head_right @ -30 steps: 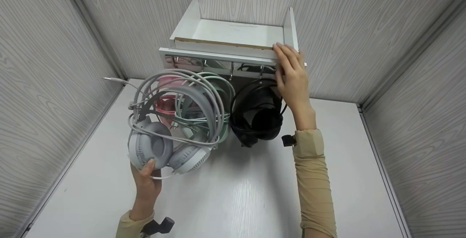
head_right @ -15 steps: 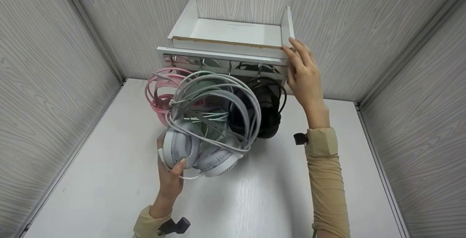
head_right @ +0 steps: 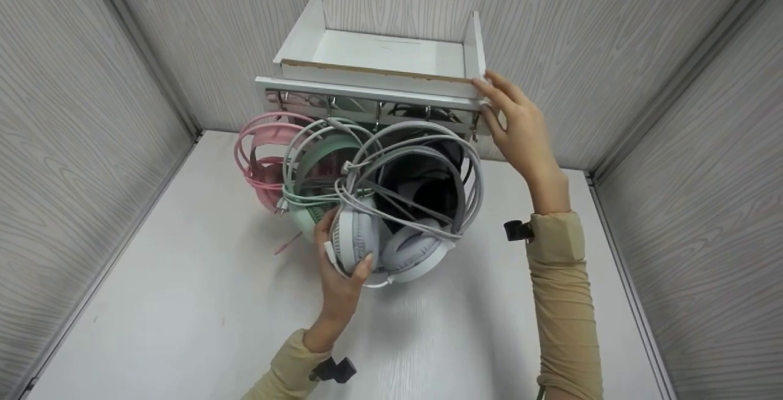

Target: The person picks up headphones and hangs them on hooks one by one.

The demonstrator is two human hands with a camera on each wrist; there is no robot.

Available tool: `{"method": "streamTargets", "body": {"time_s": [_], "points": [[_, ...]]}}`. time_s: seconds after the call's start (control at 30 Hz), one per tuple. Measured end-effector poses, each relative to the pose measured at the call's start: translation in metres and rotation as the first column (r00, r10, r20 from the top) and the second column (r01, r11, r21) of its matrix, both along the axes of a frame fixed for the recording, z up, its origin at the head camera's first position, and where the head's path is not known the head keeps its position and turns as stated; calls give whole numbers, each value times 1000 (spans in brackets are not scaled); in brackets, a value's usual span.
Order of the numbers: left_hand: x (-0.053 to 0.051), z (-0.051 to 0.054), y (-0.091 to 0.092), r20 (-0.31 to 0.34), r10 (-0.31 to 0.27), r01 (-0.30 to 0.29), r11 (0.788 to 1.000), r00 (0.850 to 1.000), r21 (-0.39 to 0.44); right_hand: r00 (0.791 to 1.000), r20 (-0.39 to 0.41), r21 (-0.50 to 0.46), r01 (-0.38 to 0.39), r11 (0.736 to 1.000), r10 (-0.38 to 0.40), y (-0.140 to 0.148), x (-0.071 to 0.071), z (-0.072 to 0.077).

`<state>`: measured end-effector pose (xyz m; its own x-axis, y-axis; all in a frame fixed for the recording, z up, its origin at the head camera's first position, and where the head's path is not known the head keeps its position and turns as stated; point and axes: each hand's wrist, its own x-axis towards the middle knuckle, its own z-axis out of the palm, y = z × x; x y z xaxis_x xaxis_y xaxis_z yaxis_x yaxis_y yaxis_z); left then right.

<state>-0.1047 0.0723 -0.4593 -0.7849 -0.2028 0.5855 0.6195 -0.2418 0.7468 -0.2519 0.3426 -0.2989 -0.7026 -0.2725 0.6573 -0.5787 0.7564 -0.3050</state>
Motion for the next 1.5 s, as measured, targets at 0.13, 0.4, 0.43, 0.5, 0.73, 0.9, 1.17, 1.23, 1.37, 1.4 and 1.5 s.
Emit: {"method": "streamTargets", "body": {"time_s": [0.13, 0.4, 0.43, 0.5, 0.73, 0.9, 1.17, 1.23, 1.37, 1.4, 1.5], "points": [[-1, -2, 19, 42, 1, -2, 1000, 999, 13, 1000, 22, 11, 10, 1000, -11, 2, 1, -1], [-3, -9, 41, 50, 29, -29, 1000, 998, -4, 995, 95, 20, -20, 1000, 18, 1, 4, 5], [-4, -10, 44, 49, 31, -30, 1000, 998, -7, 995, 100, 23, -23, 999, 21, 1, 4, 5], [-6, -10, 49, 49, 35, -35, 999, 998, -13, 994, 107, 25, -25, 999, 22, 0, 5, 6], [-12, -14, 66, 68, 84, -79, 994, 994, -76, 993, 112, -4, -23, 1000, 23, -3, 6, 8], [-17, -18, 75, 81, 98, -92, 993, 992, -80, 996, 87, -19, -11, 1000, 13, -2, 4, 5], [-24, -27, 84, 131, 161, -146, 982, 978, -122, 999, 41, -37, -6, 999, 7, -4, 0, -3], [-22, -30, 85, 121, 186, -169, 975, 975, -145, 999, 38, -39, -2, 999, 3, -5, 0, -4], [-13, -27, 84, 109, 195, -174, 968, 975, -178, 1000, 31, -52, 8, 999, -6, -6, -1, -5], [-10, -26, 83, 110, 192, -169, 967, 975, -189, 1000, 29, -54, 13, 998, -12, -6, -1, -5], [-6, -24, 83, 108, 192, -165, 962, 975, -215, 999, 26, -60, 23, 998, -22, -7, -1, -7]]}}
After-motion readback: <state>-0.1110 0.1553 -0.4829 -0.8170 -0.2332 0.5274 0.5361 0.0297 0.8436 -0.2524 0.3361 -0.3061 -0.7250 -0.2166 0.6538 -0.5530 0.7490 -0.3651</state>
